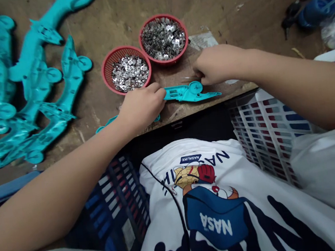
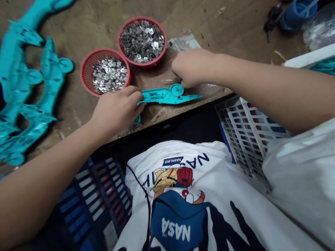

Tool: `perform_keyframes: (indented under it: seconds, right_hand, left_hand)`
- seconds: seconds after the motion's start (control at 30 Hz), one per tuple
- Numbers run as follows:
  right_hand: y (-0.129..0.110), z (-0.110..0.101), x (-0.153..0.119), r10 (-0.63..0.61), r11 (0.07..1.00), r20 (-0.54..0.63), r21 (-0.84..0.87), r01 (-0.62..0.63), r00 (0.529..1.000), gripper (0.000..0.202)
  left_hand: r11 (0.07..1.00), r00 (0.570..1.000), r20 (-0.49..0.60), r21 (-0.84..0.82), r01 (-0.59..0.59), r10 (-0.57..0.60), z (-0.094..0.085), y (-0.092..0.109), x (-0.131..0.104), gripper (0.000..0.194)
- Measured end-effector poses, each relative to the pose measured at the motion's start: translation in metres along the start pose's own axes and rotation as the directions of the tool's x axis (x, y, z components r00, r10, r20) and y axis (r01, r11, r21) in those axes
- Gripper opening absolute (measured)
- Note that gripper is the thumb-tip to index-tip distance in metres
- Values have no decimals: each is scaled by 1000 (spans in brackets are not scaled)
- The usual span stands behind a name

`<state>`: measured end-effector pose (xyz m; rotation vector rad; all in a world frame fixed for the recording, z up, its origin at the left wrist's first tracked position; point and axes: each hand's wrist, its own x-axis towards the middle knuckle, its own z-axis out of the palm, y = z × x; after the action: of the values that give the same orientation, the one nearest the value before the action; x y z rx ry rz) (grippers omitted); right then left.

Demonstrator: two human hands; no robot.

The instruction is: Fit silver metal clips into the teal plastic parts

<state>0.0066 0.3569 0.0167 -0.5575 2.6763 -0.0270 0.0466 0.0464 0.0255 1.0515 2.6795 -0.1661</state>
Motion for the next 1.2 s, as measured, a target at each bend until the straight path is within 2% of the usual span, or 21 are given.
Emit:
perform_keyframes:
  seconds: [0.13,0.23,0.33,0.43,0.57,0.67,0.8,0.9,1.0,1.07,1.2]
  right_hand:
    - [-26,-14,-5,-99,995,-165,14,103,981,28]
    - [-40,-15,-8,-200,980,-122,-9,200,972,34]
    - [-46,-14,-11,-250,968,-85,-35,248,965,33]
    - [-49,-17,-13,-258,966,-104,-51,253,961,36]
    - [-52,-19,-15,-279,960,-115,-6,280,953,38]
    - [-51,-18,-14,-308,951,-76,-32,307,948,36]
    - [-46,-20,-13,-296,955,-91,3,298,951,38]
    - [-44,-21,-12,-307,941,-127,105,321,943,36]
    - [-45,-19,-11,-327,931,-100,137,338,940,31]
    - [-47,-16,-11,-328,934,-76,124,336,941,29]
    - [-51,-11,-10,-322,940,-75,92,328,944,29]
  left_hand:
    - [998,995,-85,-19,58,-59,8,-3,4,30]
    - [998,990,-128,-33,51,-54,13,-5,4,32]
    - [998,994,-105,-48,31,-36,11,-4,2,37]
    - [998,997,-73,-60,-5,1,5,-2,0,45]
    - [996,998,-68,-91,2,-8,4,-4,0,58]
    - [994,998,-61,-111,-22,15,8,-6,-1,54]
    - [989,990,-123,-120,-81,66,15,-9,-2,58]
    - [988,985,-167,-146,-58,33,19,-11,-3,68]
    - [989,989,-150,-141,-40,19,18,-10,-4,63]
    - [991,989,-135,-115,-69,54,16,-10,-5,58]
    - [990,984,-132,-60,-128,119,16,-9,-7,61]
